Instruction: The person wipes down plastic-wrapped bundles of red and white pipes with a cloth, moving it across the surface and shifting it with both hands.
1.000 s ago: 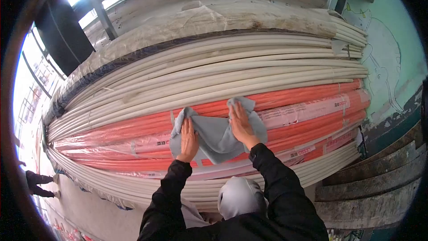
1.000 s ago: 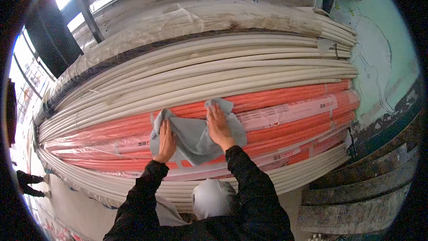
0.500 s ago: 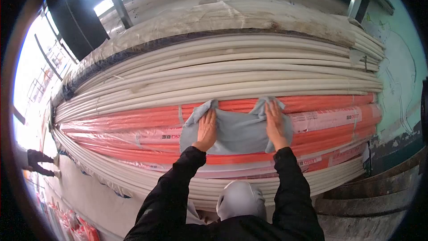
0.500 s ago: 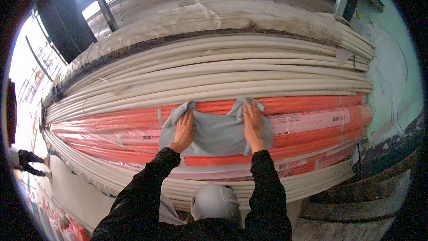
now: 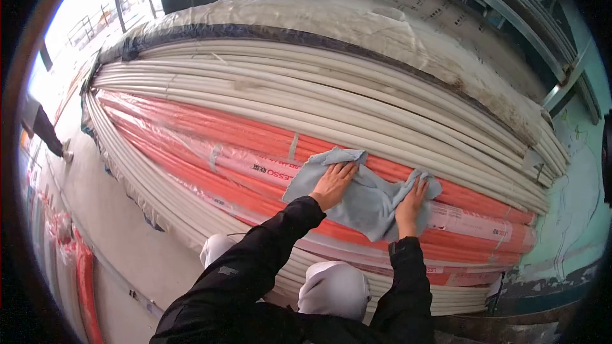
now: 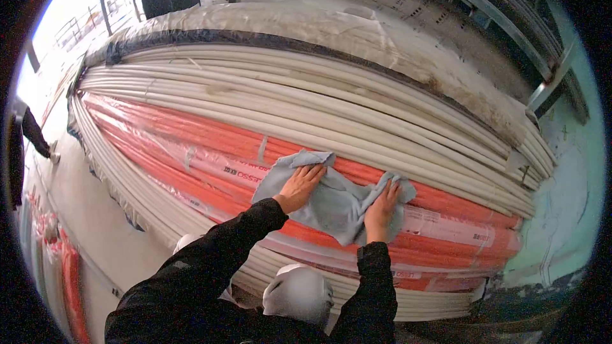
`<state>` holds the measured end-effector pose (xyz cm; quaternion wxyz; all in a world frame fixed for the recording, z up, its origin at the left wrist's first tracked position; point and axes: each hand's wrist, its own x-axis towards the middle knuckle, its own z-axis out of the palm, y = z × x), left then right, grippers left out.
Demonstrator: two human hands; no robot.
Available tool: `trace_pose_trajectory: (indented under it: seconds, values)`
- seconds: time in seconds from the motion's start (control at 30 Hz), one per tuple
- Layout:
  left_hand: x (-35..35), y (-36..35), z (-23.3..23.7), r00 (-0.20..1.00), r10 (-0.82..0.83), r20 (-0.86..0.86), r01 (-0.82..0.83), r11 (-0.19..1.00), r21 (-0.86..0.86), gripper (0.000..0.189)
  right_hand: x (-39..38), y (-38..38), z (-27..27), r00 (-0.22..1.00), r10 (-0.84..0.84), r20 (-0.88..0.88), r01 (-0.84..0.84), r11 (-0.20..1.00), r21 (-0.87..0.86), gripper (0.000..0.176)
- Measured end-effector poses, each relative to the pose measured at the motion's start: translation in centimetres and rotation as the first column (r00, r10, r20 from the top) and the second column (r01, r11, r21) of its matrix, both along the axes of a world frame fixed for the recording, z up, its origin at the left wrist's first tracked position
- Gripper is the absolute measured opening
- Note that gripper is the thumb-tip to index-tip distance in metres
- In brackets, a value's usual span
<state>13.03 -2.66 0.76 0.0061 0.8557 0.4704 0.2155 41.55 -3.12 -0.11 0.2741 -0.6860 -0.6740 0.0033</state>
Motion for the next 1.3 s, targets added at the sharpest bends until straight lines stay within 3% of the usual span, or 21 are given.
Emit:
trace_pose_trajectory:
  seconds: [0.13, 0.2, 0.3, 0.43, 0.57, 0.67, 0.7, 0.83, 0.93, 0.97, 1.07, 1.2, 1.3]
  values:
    - [-0.2, 0.0, 0.6, 0.999, 0.016, -0.029, -0.016, 1.000, -0.026, 0.064, -3.8, 0.2, -0.6, 0.993, 0.113, 0.017, -0.113, 0.993, 0.039, 0.077]
    - [-1.0, 0.0, 1.1, 0.999, -0.001, -0.050, -0.003, 0.998, -0.068, 0.061, -6.1, -0.1, 0.2, 0.986, 0.167, -0.030, -0.167, 0.986, -0.020, 0.071]
    - [-2.3, 0.4, -0.2, 0.996, 0.008, -0.088, 0.003, 0.992, 0.128, 0.056, -9.2, 0.1, 0.5, 0.968, 0.251, -0.021, -0.252, 0.963, -0.094, 0.073]
    - [-4.1, 0.1, 0.1, 0.991, 0.054, -0.120, -0.052, 0.998, 0.022, 0.057, -12.9, 0.3, 1.3, 0.911, 0.413, -0.004, -0.408, 0.899, -0.156, 0.077]
    - [-6.7, -0.4, 0.0, 0.974, 0.170, -0.151, -0.161, 0.985, 0.069, 0.060, -15.0, 0.7, 1.2, 0.851, 0.522, 0.052, -0.515, 0.850, -0.109, 0.072]
    - [-9.0, -0.1, -0.9, 0.950, 0.241, -0.198, -0.227, 0.969, 0.093, 0.061, -13.8, 1.1, -0.1, 0.822, 0.557, 0.119, -0.556, 0.830, -0.040, 0.082]
    - [-9.6, -0.1, -0.7, 0.953, 0.255, -0.163, -0.240, 0.965, 0.103, 0.062, -13.2, 0.8, 0.3, 0.832, 0.537, 0.141, -0.525, 0.843, -0.115, 0.071]
    - [-11.3, 0.2, -0.4, 0.921, 0.365, -0.136, -0.364, 0.931, 0.037, 0.067, -10.7, -0.3, -0.4, 0.878, 0.437, 0.195, -0.436, 0.898, -0.052, 0.050]
    - [-10.7, -0.2, 0.2, 0.921, 0.381, -0.082, -0.387, 0.917, -0.090, 0.069, -7.7, -1.7, -1.6, 0.907, 0.343, 0.243, -0.342, 0.938, -0.047, 0.046]
    - [-10.1, -0.1, 0.1, 0.914, 0.401, -0.058, -0.406, 0.904, -0.137, 0.069, -7.0, -1.5, -2.5, 0.951, 0.296, -0.088, -0.299, 0.954, -0.029, 0.049]
    - [-8.1, -2.1, -1.8, 0.884, 0.442, -0.153, -0.439, 0.897, 0.055, 0.062, -5.5, -3.1, -2.4, 0.957, 0.201, -0.210, -0.220, 0.973, -0.069, 0.053]
    - [-8.0, -6.6, -2.8, 0.934, 0.332, -0.130, -0.348, 0.928, -0.130, 0.061, -5.0, -6.0, -1.2, 0.952, 0.173, 0.252, -0.132, 0.976, -0.173, 0.049]
    - [-9.1, -8.2, -3.0, 0.957, 0.268, -0.116, -0.278, 0.957, -0.085, 0.060, -5.2, -7.7, -2.0, 0.949, 0.178, 0.260, -0.128, 0.972, -0.198, 0.054]
